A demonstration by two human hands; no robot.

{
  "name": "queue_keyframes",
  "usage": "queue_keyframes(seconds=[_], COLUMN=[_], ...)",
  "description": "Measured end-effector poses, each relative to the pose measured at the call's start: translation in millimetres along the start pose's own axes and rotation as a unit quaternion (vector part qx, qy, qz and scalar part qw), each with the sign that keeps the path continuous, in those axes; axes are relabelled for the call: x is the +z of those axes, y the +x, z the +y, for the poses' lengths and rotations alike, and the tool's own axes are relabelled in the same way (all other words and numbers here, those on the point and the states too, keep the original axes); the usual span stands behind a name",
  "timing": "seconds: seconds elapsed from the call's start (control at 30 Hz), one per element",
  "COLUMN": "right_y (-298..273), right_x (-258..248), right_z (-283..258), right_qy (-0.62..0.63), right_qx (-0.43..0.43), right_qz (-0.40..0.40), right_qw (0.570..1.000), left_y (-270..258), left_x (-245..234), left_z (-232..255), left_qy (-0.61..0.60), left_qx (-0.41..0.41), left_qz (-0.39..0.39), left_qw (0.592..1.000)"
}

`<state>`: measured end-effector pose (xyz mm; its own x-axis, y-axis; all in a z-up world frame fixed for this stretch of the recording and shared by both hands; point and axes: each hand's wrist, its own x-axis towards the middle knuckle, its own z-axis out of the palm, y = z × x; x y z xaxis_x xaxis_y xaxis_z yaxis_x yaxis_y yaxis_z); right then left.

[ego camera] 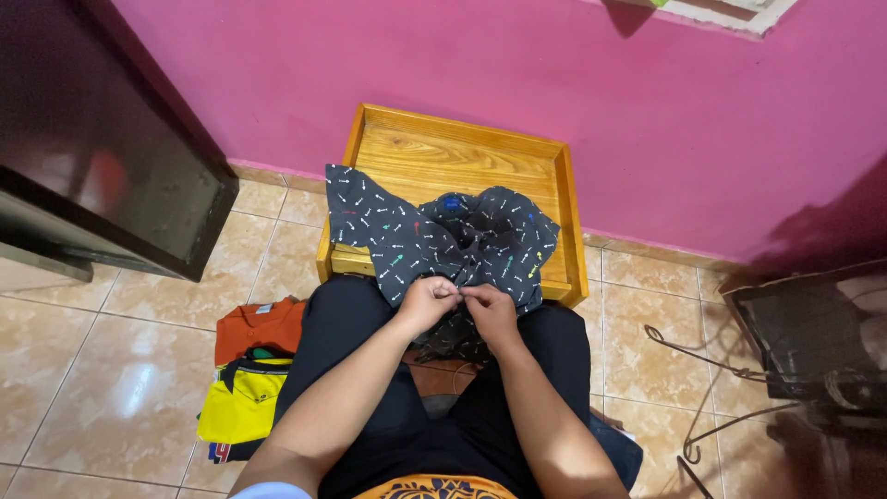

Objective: The person folds a shirt by placing it face-down on a wooden surface, smoothing the fabric by hand, folding the sleeves and sides inward, and then folding the bottom of the garment up to the top.

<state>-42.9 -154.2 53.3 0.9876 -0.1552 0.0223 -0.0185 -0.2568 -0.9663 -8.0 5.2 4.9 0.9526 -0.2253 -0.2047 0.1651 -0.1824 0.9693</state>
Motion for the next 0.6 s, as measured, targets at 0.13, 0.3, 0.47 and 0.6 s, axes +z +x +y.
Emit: queue_keyframes(seconds=[0.13,0.3,0.47,0.6], right_y=[-0.8,0.6,0.6,1.0], right_x=[1.8,0.8,3.0,5.2], right_z=[-5.1,-6.2,-10.5,-14.6], right_qy=[0.006,0.012,0.021,0.01], right_qx=[0.033,0.086,0.094,0.095], right_qz=[-0.006,0.002,0.002,-0.001], right_qw=[0.999,0.996,0.995,0.995], left_y=[21.3,14.9,14.7,11.4], left_x=[13.4,11.7,9.9,5.9], left_z=[-38.1,-25.9,-22.8,-16.0], left_qy=[-0.169,-0.22,-0.231,-0.233], left_qx=[-0.031,-0.044,-0.05,-0.044], left_qz=[0.01,0.0,0.004,-0.003], left_qw=[0.985,0.975,0.972,0.972])
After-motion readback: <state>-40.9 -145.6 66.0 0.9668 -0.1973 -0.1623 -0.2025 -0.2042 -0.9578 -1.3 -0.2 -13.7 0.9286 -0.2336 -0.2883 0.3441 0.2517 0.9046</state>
